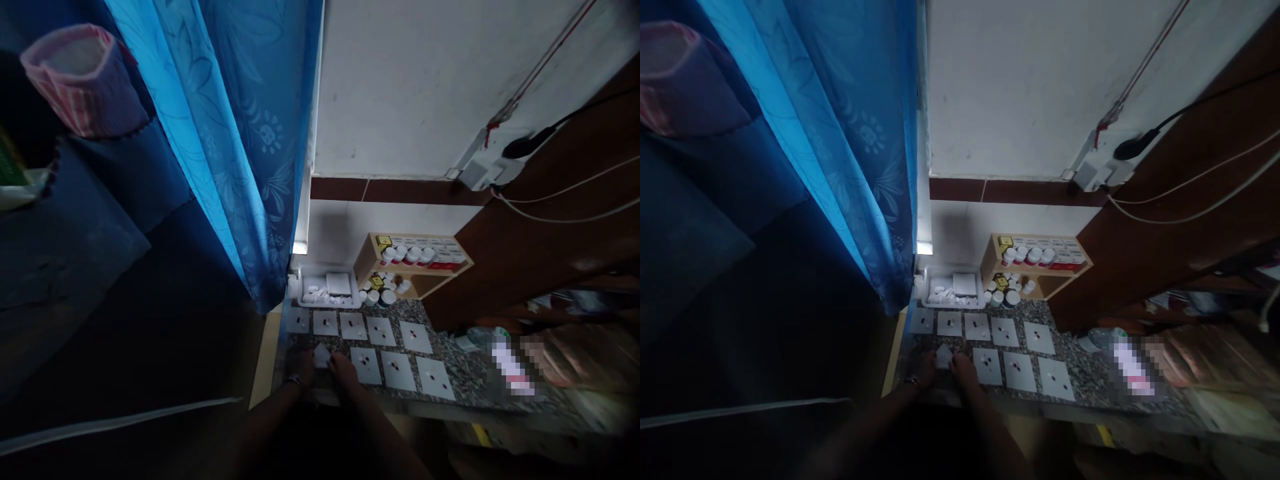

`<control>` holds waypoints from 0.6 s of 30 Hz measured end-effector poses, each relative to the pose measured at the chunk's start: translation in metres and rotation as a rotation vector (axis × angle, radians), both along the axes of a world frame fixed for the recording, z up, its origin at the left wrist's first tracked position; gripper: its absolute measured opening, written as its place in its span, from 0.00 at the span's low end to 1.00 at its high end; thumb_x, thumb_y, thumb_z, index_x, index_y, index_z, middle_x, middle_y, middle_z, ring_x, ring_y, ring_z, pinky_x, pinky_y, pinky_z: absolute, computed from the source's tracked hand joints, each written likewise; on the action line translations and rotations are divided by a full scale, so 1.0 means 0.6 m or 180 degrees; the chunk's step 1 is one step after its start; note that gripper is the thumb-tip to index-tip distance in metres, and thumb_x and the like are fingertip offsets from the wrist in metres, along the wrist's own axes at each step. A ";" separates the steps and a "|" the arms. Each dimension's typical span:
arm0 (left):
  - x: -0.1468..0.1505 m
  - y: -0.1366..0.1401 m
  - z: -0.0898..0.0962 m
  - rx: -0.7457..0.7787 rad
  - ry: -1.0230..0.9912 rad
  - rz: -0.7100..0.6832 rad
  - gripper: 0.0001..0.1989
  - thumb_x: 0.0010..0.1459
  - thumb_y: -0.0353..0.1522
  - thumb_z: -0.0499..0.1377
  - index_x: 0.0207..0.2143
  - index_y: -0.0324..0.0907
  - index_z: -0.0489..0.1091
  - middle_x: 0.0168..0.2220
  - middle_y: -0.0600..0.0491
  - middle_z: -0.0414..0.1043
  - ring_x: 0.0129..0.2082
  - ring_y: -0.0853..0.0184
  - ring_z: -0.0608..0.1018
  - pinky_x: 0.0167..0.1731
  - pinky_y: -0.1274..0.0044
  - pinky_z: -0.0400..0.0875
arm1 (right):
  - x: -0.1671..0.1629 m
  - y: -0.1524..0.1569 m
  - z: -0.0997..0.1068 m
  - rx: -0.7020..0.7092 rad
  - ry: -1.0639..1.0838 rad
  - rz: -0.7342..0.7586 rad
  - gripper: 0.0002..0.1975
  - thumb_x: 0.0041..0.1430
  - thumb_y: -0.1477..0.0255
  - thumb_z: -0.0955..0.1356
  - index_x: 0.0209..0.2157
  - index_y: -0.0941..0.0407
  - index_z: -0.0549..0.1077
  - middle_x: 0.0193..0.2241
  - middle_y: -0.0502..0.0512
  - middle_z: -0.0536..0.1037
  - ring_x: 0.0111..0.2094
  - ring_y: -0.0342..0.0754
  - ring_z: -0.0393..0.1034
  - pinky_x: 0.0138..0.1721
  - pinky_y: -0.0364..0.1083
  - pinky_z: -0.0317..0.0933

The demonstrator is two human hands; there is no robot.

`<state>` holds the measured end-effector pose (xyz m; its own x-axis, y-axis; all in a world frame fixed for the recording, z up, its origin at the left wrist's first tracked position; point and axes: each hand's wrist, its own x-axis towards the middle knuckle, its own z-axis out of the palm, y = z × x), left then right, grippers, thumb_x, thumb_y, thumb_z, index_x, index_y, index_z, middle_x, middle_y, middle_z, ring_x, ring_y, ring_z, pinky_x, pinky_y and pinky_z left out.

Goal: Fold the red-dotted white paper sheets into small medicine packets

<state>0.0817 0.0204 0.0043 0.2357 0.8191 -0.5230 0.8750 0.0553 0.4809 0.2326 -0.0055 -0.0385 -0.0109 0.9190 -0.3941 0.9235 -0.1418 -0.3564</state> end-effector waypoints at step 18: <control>0.005 -0.037 -0.093 0.0784 0.0196 -0.1828 0.24 0.59 0.30 0.43 0.59 0.38 0.51 0.59 0.42 0.53 0.59 0.56 0.55 0.55 0.60 0.52 | 0.001 0.032 -0.004 -0.0202 0.0080 -0.0237 0.10 0.57 0.70 0.60 0.34 0.56 0.71 0.34 0.56 0.76 0.37 0.46 0.70 0.31 0.41 0.54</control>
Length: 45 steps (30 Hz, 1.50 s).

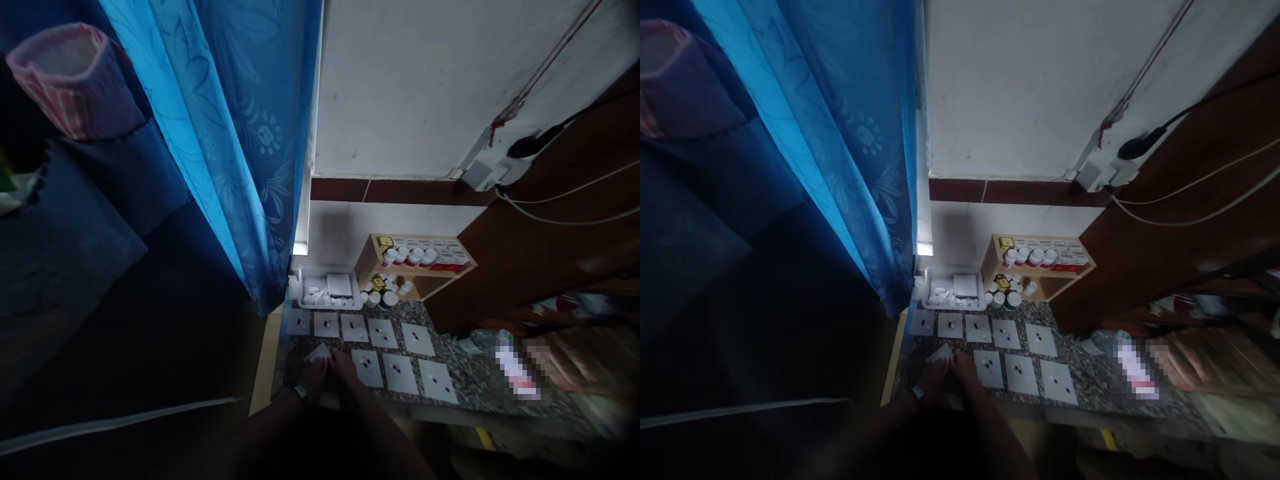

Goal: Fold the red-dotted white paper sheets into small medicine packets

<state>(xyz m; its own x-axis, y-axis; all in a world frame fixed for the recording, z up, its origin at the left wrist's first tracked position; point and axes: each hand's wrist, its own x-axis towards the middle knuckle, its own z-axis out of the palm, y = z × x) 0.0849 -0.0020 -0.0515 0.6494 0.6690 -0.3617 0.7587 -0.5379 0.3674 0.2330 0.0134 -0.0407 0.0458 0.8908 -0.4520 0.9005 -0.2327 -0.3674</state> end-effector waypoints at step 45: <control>-0.015 0.035 0.033 -0.0025 0.0098 0.0123 0.26 0.60 0.37 0.45 0.59 0.41 0.51 0.61 0.45 0.48 0.59 0.53 0.53 0.52 0.59 0.56 | 0.016 -0.065 -0.006 0.1168 -0.0138 0.1299 0.23 0.56 0.73 0.59 0.55 0.55 0.61 0.57 0.59 0.59 0.59 0.52 0.48 0.55 0.55 0.45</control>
